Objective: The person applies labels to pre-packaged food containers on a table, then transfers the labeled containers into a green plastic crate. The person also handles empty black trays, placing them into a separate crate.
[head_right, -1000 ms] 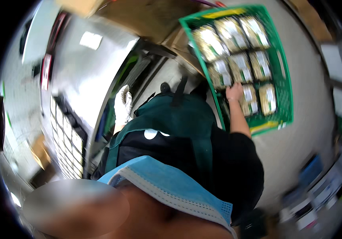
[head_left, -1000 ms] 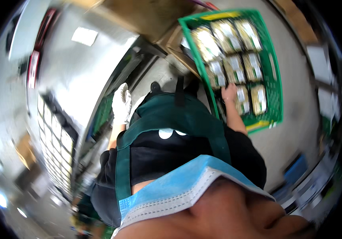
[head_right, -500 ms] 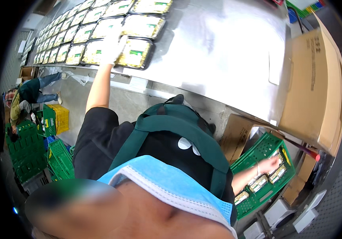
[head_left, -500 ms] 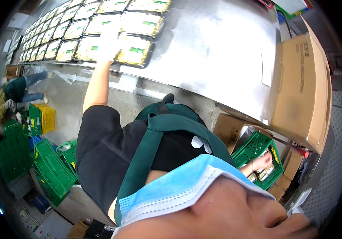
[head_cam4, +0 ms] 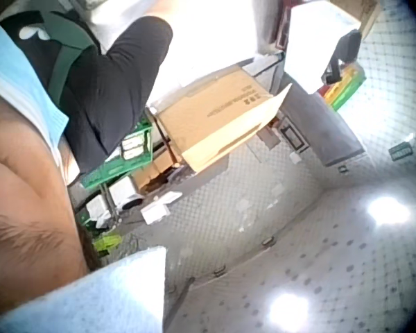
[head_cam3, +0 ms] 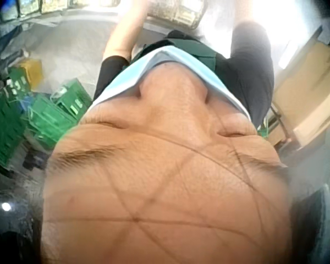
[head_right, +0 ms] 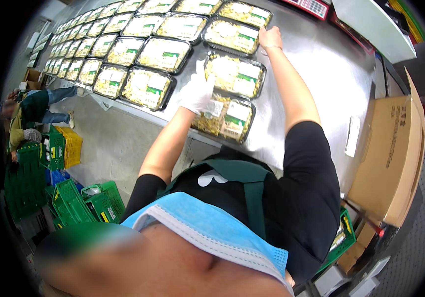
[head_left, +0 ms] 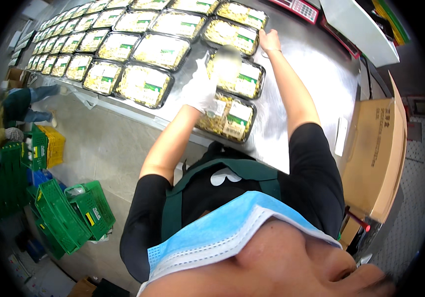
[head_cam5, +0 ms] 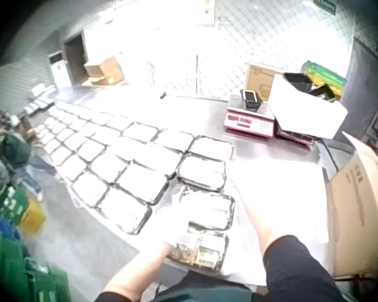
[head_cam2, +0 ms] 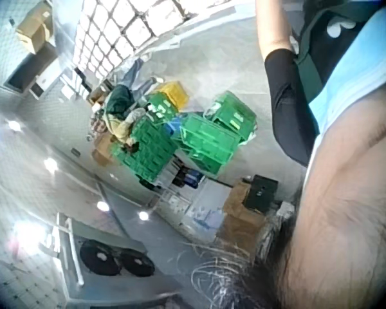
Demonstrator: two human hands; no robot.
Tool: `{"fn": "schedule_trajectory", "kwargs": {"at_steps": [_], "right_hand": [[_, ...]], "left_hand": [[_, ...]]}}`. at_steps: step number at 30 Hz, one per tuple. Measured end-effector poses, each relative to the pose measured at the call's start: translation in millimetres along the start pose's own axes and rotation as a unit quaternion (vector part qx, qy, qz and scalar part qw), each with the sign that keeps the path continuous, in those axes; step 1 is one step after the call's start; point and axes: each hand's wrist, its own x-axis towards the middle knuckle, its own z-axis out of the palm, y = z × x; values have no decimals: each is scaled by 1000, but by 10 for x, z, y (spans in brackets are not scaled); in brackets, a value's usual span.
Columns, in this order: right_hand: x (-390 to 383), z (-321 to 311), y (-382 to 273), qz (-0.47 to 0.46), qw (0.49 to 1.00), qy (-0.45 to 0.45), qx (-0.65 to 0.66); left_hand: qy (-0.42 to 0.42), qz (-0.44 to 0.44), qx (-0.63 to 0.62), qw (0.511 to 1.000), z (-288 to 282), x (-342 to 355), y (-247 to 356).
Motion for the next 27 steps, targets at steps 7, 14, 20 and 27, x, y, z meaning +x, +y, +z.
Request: {"fn": "schedule_trajectory", "kwargs": {"at_steps": [7, 14, 20, 27], "right_hand": [[286, 368, -106, 230, 960, -93, 126], [-671, -1069, 809, 19, 993, 83, 81], [-2623, -2517, 979, -25, 984, 165, -64], [-4589, -2403, 296, 242, 906, 333, -96]], "left_hand": [[-52, 50, 34, 997, 107, 80, -314], [-137, -21, -455, 880, 188, 21, -646], [-47, 148, -366, 917, -210, -105, -185], [25, 426, -378, 821, -210, 243, -232]]}}
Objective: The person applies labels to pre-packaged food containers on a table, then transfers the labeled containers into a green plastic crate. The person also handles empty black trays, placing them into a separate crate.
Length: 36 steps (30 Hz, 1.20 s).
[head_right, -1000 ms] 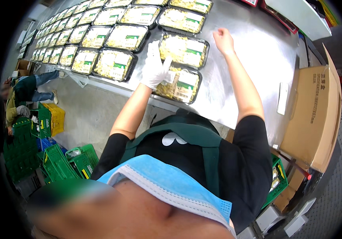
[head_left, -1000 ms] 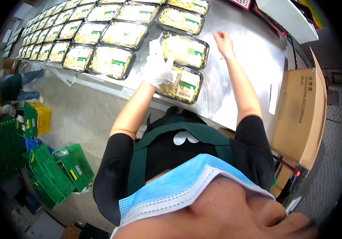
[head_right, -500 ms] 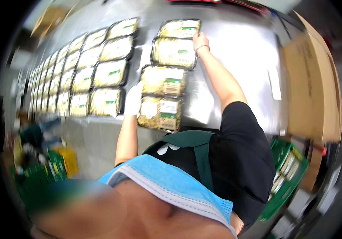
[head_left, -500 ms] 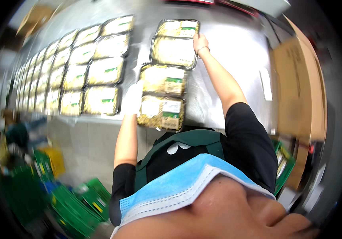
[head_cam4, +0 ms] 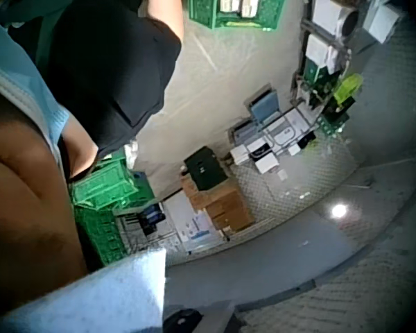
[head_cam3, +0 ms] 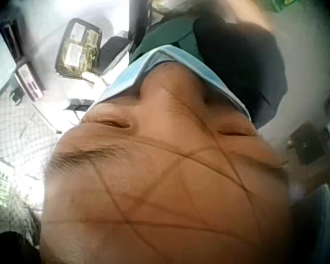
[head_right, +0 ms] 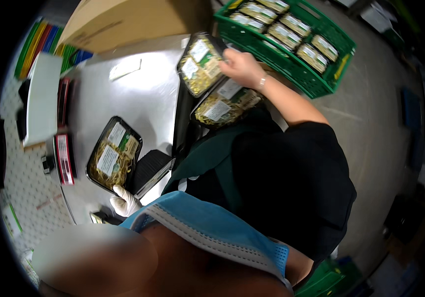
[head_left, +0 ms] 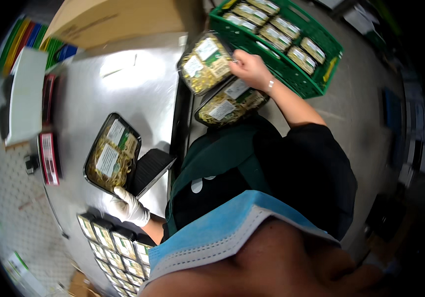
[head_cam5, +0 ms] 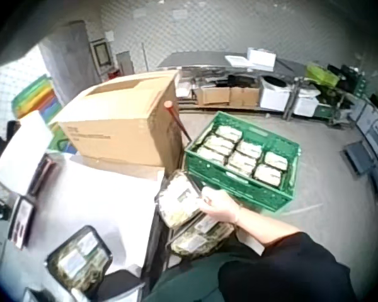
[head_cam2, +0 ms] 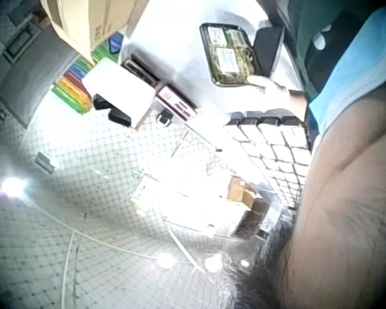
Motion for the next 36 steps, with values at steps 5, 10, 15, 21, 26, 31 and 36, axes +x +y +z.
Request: {"fn": "schedule_trajectory", "kwargs": {"at_steps": [5, 10, 15, 21, 26, 31, 36], "right_hand": [[-920, -135, -460, 101, 971, 214, -41], [-1909, 377, -1126, 228, 904, 363, -8], [-2198, 954, -1985, 320, 854, 352, -210], [-3369, 2695, -3701, 498, 761, 322, -263], [-4401, 4433, -6223, 334, 867, 245, -278], [-5306, 6227, -8283, 422, 896, -48, -132], [-4246, 5523, -6469, 286, 865, -269, -312]], "left_hand": [[-134, -24, -152, 979, 207, 435, -433], [-325, -42, -239, 914, -155, 1164, -742], [-432, 12, -398, 809, -168, 1651, -1033], [-549, 141, -299, 767, -840, 1919, -1952], [-422, 440, -214, 763, -2108, 2231, -3117], [-572, 635, -4, 519, -4355, 1990, -5167], [-534, 610, -16, 585, -3108, 1939, -4001]]}}
